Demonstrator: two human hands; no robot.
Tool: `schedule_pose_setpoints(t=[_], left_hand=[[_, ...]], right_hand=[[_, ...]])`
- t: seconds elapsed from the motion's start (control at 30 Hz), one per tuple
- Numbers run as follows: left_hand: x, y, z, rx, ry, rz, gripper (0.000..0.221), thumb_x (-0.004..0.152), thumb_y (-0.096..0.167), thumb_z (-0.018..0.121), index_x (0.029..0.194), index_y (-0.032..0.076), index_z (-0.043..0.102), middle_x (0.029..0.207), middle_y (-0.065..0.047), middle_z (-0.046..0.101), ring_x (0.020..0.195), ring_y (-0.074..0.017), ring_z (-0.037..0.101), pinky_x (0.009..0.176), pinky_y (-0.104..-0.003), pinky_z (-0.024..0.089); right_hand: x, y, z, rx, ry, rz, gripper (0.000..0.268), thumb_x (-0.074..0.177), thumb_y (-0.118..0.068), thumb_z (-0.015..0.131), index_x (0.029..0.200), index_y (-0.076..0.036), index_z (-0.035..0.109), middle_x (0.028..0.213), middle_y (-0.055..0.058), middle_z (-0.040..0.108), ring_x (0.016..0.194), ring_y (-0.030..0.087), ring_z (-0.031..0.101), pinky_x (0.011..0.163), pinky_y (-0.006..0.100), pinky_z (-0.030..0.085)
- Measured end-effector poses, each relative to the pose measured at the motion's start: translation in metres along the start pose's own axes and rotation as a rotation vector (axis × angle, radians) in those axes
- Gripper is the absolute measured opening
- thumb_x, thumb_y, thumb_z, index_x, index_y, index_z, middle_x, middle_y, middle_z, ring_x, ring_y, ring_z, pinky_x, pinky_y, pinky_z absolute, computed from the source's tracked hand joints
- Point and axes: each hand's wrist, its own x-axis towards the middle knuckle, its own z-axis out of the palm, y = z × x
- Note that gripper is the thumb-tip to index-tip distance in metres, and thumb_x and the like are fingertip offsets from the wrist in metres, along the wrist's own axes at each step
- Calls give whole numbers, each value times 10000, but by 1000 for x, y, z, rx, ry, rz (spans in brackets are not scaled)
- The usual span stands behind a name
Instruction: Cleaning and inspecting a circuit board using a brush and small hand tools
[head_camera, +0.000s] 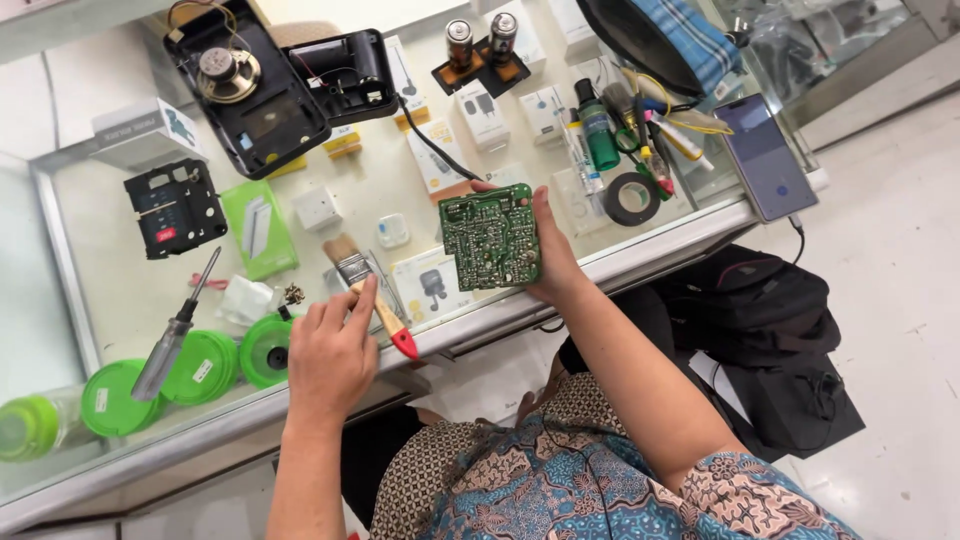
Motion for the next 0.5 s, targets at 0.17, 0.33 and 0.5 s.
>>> schedule_pose_setpoints(t=[0.17,0.33,0.5], left_hand=[[-1,0,0,-26,6,-4,632,784,153,530,1396,219,677,1053,13,609,882,-200,585,741,-337,470],[8,34,-21,-185,101,-132,612,845,69,538,1443,125,657,1063,-59,615,839,-241,577,742,-356,492],[44,93,-43,-1321,-360,-1149,674,956,452,474,1540,116,471,833,-167,790,568,-176,670,573,-274,575]], right_hand=[[-6,-12,23,30,100,35,818,985,-730,333,1481,-109,528,1362,185,637,1231,339,643,1040,540,537],[-11,-24,47,58,280,62,651,983,-673,469,1294,-143,685,1169,86,730,1070,217,719,995,419,590],[-12,-6,36,-474,516,368,1057,683,-826,377,1464,-132,532,1706,155,211,1583,339,186,1244,584,161]])
